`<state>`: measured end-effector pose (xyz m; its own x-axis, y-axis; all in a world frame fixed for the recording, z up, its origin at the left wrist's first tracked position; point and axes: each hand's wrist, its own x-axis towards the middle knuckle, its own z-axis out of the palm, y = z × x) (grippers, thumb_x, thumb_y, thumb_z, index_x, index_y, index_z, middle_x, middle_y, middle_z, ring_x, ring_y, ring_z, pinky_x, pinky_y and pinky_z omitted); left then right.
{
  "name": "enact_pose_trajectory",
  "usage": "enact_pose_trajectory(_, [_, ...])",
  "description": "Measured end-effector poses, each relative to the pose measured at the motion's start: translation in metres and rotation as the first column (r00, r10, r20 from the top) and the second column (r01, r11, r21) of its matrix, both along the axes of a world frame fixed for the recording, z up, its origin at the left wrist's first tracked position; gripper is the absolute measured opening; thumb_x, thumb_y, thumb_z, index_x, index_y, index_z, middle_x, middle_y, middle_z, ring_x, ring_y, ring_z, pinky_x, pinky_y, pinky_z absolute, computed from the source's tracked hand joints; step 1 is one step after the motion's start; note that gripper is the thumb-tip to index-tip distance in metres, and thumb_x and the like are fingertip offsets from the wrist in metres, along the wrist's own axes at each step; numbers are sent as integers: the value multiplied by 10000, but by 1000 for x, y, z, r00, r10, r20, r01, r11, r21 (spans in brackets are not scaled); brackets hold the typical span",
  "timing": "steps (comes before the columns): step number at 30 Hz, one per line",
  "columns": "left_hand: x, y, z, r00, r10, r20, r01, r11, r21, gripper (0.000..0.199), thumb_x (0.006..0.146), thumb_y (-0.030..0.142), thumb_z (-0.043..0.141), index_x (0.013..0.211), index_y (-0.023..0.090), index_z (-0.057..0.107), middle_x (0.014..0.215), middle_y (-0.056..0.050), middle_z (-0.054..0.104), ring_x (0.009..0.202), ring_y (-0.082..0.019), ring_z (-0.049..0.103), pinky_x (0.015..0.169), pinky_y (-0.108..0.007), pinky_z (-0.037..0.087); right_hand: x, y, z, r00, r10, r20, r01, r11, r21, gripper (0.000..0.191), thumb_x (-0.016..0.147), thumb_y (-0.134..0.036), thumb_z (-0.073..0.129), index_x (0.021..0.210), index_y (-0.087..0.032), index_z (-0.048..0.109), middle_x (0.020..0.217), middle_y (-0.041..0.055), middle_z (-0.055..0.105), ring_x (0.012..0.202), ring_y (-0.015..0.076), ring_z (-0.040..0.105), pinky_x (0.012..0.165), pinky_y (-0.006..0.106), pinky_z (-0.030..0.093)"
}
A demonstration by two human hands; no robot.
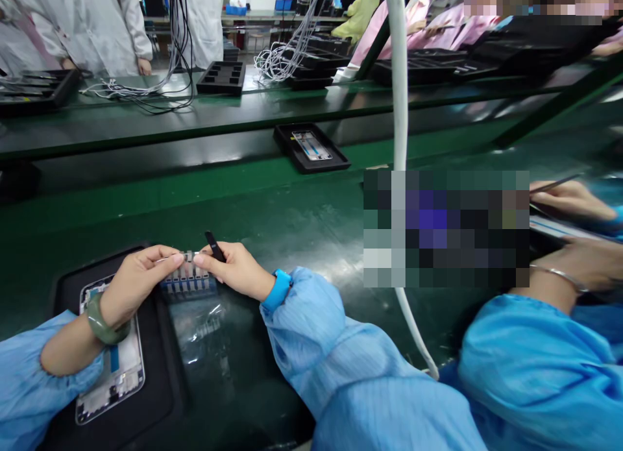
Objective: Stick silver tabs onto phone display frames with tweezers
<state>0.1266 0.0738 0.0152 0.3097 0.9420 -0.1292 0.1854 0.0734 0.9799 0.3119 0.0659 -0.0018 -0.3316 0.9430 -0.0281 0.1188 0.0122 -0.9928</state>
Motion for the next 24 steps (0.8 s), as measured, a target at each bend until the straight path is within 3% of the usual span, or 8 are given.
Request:
enact_pose_trajectory(4, [-1,-3,3,991,-56,-121,83,970,226,216,728,342,660,888,199,660,862,-32,661,802,-158,594,757,-277,459,3,0,4,994,93,54,-93,996,12,332,806,-459,570,706,-143,581,519,-63,448,440,45,369,436,193,289])
enact_pose_trajectory(8, [-5,-3,6,956,-183,-227,252,913,322,190,746,312,652,914,228,681,894,-33,670,847,-170,599,790,-281,452,6,-4,9,969,137,203,-156,985,77,300,832,-420,541,726,-143,583,574,-45,471,508,64,404,473,199,300])
enact_pose_trajectory(13, [-9,0,7,866,-163,-473,426,737,525,169,849,334,540,861,225,669,795,-21,680,742,-139,613,704,-257,464,5,-9,13,908,116,403,-244,928,281,282,859,-337,513,638,-160,511,587,-40,439,552,77,390,513,217,284])
enact_pose_trajectory(15, [-9,0,7,857,-145,-495,441,704,557,185,866,317,512,817,222,662,747,-15,671,711,-132,606,690,-257,458,5,-10,14,904,117,412,-266,908,325,286,861,-316,510,620,-167,478,588,-43,419,545,74,373,513,221,274])
enact_pose_trajectory(20, [-7,-1,5,848,-80,-524,455,618,642,214,874,242,461,763,196,638,716,-27,659,692,-140,594,685,-282,442,3,-10,13,911,136,388,-250,933,260,321,843,-334,518,581,-172,430,552,-57,343,525,68,318,491,219,245])
enact_pose_trajectory(24, [-11,0,7,828,-92,-553,508,540,671,145,848,215,495,827,180,634,758,-28,672,735,-151,595,786,-319,441,4,-9,12,916,186,357,-256,953,161,312,840,-385,510,624,-163,472,563,-56,322,537,69,313,480,209,240])
